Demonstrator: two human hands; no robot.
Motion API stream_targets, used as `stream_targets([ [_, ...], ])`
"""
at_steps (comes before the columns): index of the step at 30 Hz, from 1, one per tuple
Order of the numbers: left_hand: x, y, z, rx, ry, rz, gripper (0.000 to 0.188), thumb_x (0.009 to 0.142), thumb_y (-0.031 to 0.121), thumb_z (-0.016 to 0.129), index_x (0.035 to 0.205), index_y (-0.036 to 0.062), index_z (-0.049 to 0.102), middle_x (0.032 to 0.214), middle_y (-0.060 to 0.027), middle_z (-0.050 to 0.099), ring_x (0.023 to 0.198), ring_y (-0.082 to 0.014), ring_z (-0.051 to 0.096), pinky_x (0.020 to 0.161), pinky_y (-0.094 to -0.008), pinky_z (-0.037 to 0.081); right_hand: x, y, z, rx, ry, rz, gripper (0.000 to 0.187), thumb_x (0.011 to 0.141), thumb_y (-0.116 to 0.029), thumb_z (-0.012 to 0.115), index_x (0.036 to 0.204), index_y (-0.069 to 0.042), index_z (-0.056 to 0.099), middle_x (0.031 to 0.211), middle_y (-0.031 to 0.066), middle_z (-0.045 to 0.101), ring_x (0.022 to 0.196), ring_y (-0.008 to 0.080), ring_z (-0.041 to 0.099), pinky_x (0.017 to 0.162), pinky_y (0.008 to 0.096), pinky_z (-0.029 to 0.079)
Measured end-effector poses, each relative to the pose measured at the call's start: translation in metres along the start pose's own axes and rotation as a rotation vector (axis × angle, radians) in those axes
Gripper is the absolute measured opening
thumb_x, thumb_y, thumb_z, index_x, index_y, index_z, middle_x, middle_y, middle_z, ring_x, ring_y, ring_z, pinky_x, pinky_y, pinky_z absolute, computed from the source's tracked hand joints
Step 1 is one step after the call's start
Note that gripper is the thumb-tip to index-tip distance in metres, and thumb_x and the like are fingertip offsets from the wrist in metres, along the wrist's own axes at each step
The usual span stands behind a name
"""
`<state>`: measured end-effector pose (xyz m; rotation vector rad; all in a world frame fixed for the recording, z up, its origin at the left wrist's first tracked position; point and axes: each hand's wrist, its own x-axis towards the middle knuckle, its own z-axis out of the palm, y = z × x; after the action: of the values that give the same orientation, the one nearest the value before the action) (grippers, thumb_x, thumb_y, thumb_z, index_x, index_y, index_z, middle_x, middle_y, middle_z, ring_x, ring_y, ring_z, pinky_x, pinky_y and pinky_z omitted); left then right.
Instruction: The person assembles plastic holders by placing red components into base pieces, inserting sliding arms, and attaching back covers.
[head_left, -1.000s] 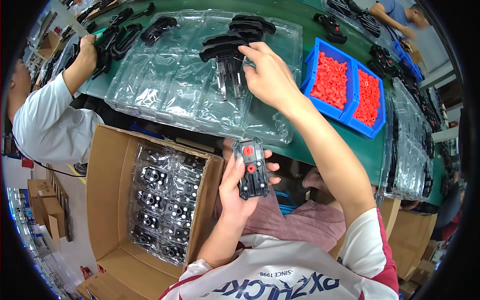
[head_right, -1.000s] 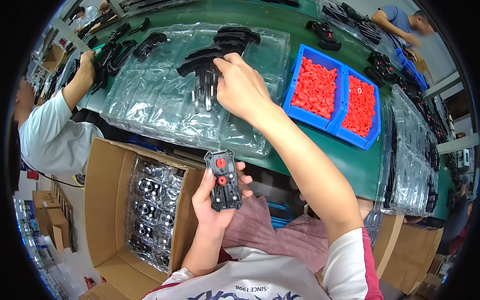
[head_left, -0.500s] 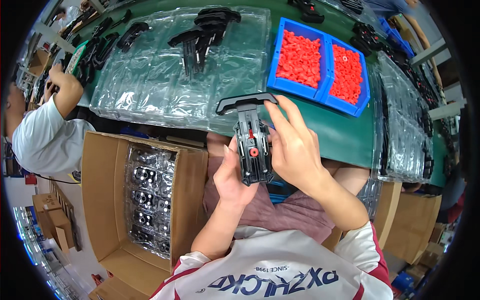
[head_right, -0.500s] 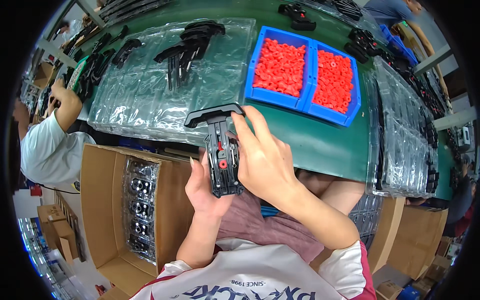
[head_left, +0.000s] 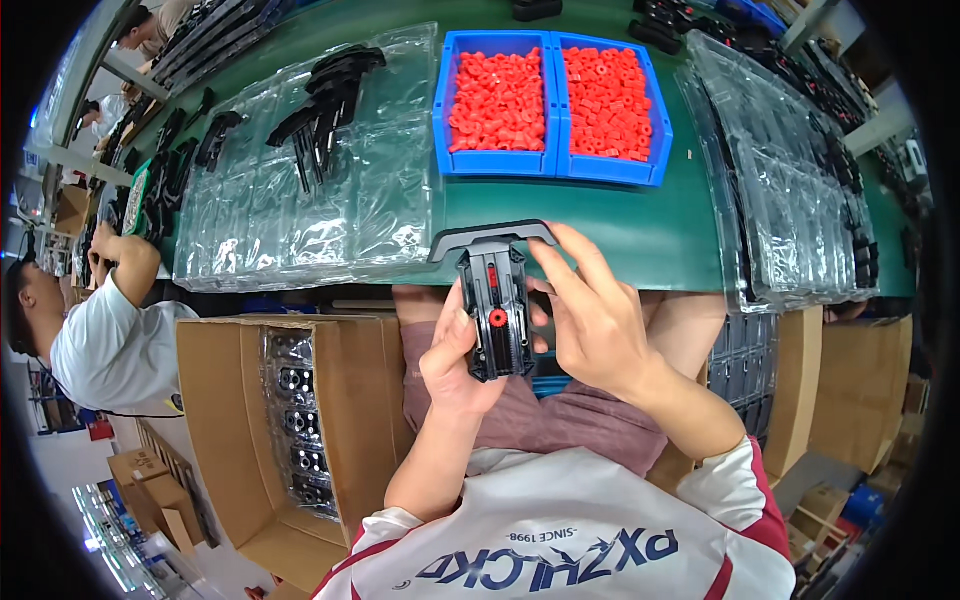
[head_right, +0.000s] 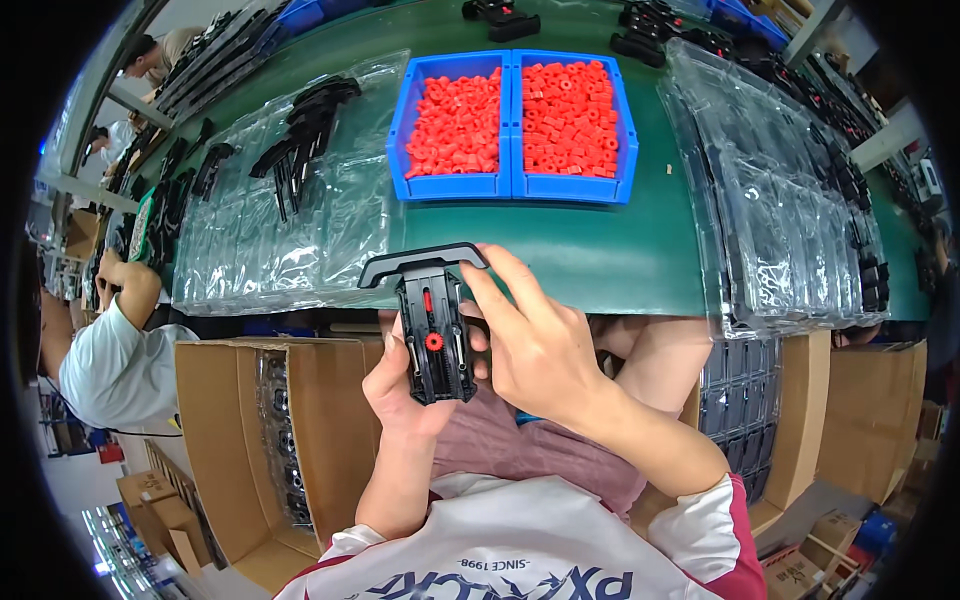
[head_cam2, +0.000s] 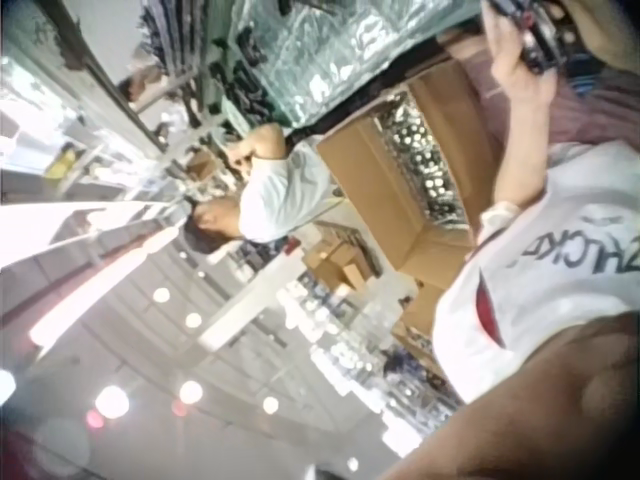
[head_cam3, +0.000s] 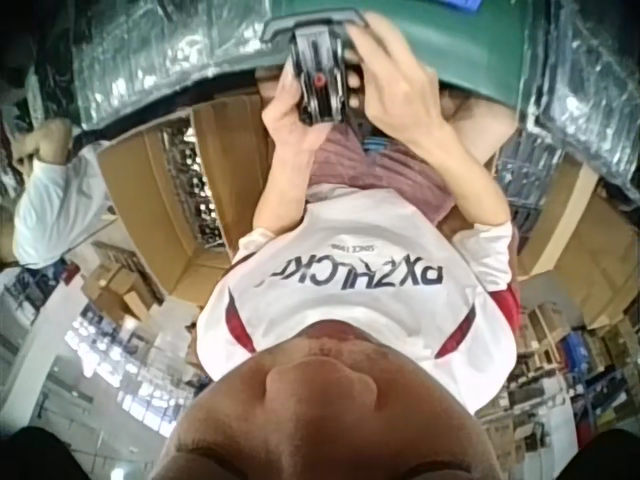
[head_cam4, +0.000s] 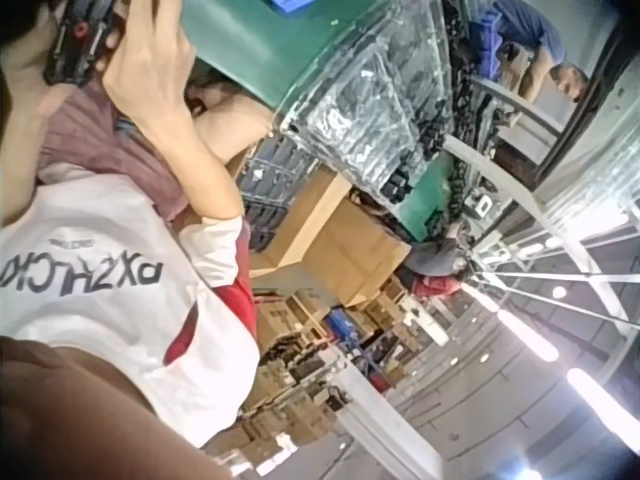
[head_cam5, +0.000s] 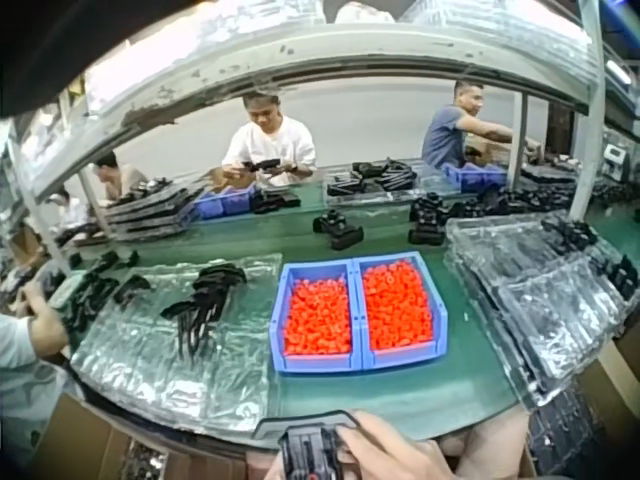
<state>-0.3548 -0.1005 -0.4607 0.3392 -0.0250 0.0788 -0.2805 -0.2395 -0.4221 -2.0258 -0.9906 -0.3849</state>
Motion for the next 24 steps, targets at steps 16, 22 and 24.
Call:
stream_targets([
  [16, 0.006, -0.019, 0.031, 0.160, 0.116, -0.067, 0.051, 0.086, 0.004, 0.051, 0.136, -0.0014, 0.039, 0.118, -0.0269, 0.056, 0.094, -0.0328, 0.064, 0.070, -0.0403, 0.060, -0.010, 0.006, -0.026, 0.000, -0.014, 0.083, 0.051, 0.067, 0.006, 0.064, 0.118, 0.003, 0.059, 0.130, 0.0222, 0.053, 0.070, 0.0231, 0.065, 0.058, 0.0319, 0.052],
  [22, 0.005, -0.015, 0.022, 0.201, 0.154, -0.078, 0.048, 0.086, 0.003, 0.052, 0.132, -0.0020, 0.042, 0.114, -0.0263, 0.058, 0.087, -0.0318, 0.065, 0.066, -0.0398, 0.061, -0.010, 0.016, -0.030, 0.208, 0.030, 0.124, 0.024, 0.075, 0.005, 0.062, 0.099, 0.004, 0.064, 0.121, 0.0202, 0.057, 0.065, 0.0196, 0.058, 0.056, 0.0294, 0.048],
  [24, 0.006, -0.014, 0.022, 0.222, 0.151, -0.088, 0.047, 0.085, 0.003, 0.053, 0.130, -0.0022, 0.043, 0.112, -0.0260, 0.059, 0.084, -0.0315, 0.066, 0.064, -0.0393, 0.061, -0.005, 0.028, -0.037, 0.357, 0.009, 0.177, 0.011, 0.080, 0.003, 0.060, 0.090, 0.004, 0.065, 0.116, 0.0191, 0.060, 0.063, 0.0179, 0.055, 0.055, 0.0281, 0.046],
])
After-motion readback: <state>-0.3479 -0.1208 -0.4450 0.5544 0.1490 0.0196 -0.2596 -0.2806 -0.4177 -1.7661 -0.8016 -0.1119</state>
